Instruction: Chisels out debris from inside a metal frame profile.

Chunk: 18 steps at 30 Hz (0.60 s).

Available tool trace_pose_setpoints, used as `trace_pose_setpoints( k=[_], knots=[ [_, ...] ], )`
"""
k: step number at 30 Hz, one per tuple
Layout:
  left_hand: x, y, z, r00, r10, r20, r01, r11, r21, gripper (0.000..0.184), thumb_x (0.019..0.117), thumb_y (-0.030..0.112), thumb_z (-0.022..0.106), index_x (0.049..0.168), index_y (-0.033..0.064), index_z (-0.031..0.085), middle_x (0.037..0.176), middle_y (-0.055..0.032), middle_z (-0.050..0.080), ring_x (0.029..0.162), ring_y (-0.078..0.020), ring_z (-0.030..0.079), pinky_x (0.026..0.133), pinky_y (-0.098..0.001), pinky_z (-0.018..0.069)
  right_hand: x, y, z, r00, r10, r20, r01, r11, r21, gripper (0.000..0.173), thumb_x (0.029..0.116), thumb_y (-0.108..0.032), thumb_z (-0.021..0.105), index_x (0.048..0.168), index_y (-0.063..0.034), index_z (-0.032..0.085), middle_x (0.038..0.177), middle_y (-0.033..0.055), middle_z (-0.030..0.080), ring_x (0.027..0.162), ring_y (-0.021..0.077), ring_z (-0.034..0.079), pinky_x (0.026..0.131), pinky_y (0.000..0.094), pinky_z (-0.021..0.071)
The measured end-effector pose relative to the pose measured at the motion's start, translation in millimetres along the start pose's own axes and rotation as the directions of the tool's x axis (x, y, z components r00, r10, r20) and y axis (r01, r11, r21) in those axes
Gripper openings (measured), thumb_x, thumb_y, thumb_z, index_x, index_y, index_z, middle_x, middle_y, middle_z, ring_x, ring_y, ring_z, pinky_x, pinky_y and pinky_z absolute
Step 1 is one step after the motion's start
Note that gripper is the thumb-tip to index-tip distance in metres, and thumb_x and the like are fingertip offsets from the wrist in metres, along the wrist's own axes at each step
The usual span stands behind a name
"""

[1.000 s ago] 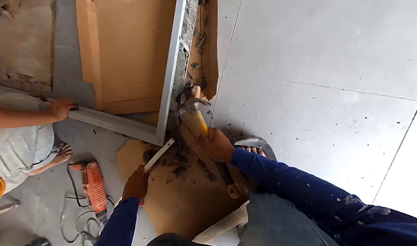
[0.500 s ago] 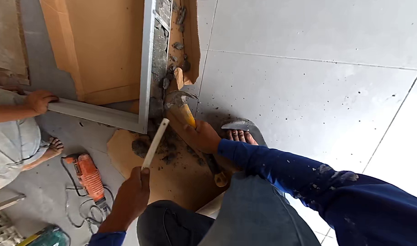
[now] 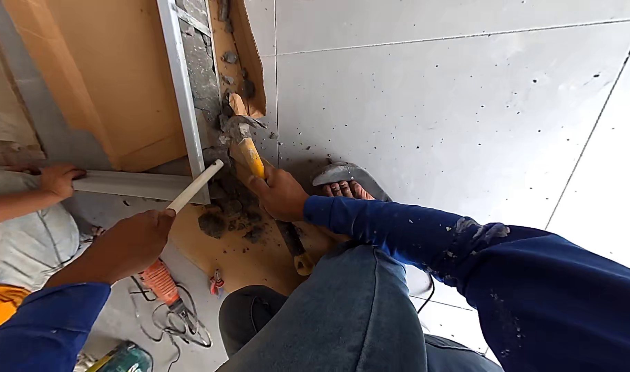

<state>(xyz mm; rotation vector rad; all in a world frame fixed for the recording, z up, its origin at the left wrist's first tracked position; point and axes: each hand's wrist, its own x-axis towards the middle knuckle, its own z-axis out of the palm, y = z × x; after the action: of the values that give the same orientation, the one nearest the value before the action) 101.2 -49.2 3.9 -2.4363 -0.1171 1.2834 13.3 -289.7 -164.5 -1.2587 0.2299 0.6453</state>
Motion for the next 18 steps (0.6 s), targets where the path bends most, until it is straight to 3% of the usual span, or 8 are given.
trace_pose_setpoints(
  k=[4, 6, 8, 10, 12, 15, 18],
  knots=[
    [-0.2, 11.5, -5.0, 1.0, 0.011, -0.008, -0.01, 0.995, 0.099, 0.057, 0.1086, 0.051, 0.027, 0.097, 0.0047, 0.059, 0.078, -0.0156, 0.06, 0.073, -0.0342, 0.063, 0.065, -0.0574, 0.052, 5.5, -14.6, 7.5, 0.974, -0.149, -0.17, 0.173, 0.975, 0.137, 0.038, 0.1087, -0.04, 0.045, 0.102, -0.0054, 0.058, 0.067, 0.0077, 0.061, 0.057, 0.0221, 0.064, 0.055, 0.0447, 0.0575],
    [-1.3, 17.0, -8.9, 1.0, -0.007, 0.014, 0.005, 0.994, 0.105, 0.057, 0.1092, 0.05, 0.026, 0.096, 0.0045, 0.058, 0.079, -0.0162, 0.06, 0.074, -0.0351, 0.063, 0.066, -0.0582, 0.0515, 14.7, -15.2, 17.3, 0.962, -0.156, -0.225, 0.212, 0.944, 0.254, 0.035, 0.1092, -0.037, 0.045, 0.102, -0.0047, 0.056, 0.065, 0.0088, 0.059, 0.053, 0.0233, 0.063, 0.053, 0.0457, 0.058],
    [-1.7, 17.7, -8.7, 0.999, -0.029, 0.02, 0.027, 0.995, 0.098, 0.055, 0.1095, 0.049, 0.028, 0.095, 0.0053, 0.057, 0.076, -0.0144, 0.058, 0.068, -0.0317, 0.061, 0.061, -0.0534, 0.0516, 23.6, -9.5, 24.5, 0.991, -0.05, -0.128, 0.08, 0.968, 0.237, 0.037, 0.1096, -0.036, 0.043, 0.099, -0.0033, 0.055, 0.064, 0.0103, 0.057, 0.051, 0.0241, 0.061, 0.051, 0.0457, 0.0569],
    [-3.4, 19.9, -8.1, 0.998, -0.055, 0.041, 0.052, 0.997, 0.06, 0.054, 0.1102, 0.048, 0.029, 0.098, 0.0031, 0.058, 0.077, -0.0159, 0.059, 0.067, -0.0315, 0.061, 0.061, -0.0526, 0.0527, 30.3, -6.5, 19.0, 0.987, 0.144, 0.07, -0.149, 0.986, 0.072, 0.041, 0.109, -0.036, 0.043, 0.1, 0.0005, 0.06, 0.07, 0.0135, 0.063, 0.056, 0.0243, 0.065, 0.055, 0.044, 0.0578],
    [-0.1, 23.8, -11.3, 0.997, -0.059, 0.046, 0.057, 0.997, 0.051, 0.053, 0.1102, 0.047, 0.03, 0.099, 0.003, 0.057, 0.078, -0.0158, 0.059, 0.067, -0.0311, 0.061, 0.062, -0.0517, 0.0529, 34.3, -12.3, -0.5, 0.98, 0.175, 0.091, -0.173, 0.984, -0.032, 0.041, 0.1082, -0.038, 0.045, 0.101, -0.0008, 0.062, 0.072, 0.0125, 0.064, 0.057, 0.0233, 0.065, 0.055, 0.0432, 0.0572],
    [0.7, 21.7, -9.3, 0.998, -0.05, 0.044, 0.047, 0.996, 0.076, 0.053, 0.11, 0.047, 0.03, 0.098, 0.0034, 0.058, 0.078, -0.0161, 0.059, 0.068, -0.0317, 0.062, 0.062, -0.0521, 0.053, 21.8, -23.4, -19.5, 0.973, -0.083, -0.215, 0.097, 0.994, 0.057, 0.041, 0.1076, -0.04, 0.049, 0.092, -0.0037, 0.061, 0.063, 0.0088, 0.057, 0.052, 0.0226, 0.059, 0.051, 0.0454, 0.0524],
    [1.3, 22.2, -9.4, 0.998, -0.046, 0.037, 0.044, 0.997, 0.058, 0.052, 0.11, 0.047, 0.031, 0.097, 0.0042, 0.057, 0.077, -0.0148, 0.058, 0.067, -0.0305, 0.061, 0.061, -0.0506, 0.0526, 32.9, -35.4, -13.6, 0.751, -0.228, -0.62, 0.453, 0.861, 0.232, 0.036, 0.1089, -0.036, 0.048, 0.096, -0.0037, 0.058, 0.058, 0.006, 0.057, 0.047, 0.0211, 0.059, 0.045, 0.0431, 0.0549]
  ],
)
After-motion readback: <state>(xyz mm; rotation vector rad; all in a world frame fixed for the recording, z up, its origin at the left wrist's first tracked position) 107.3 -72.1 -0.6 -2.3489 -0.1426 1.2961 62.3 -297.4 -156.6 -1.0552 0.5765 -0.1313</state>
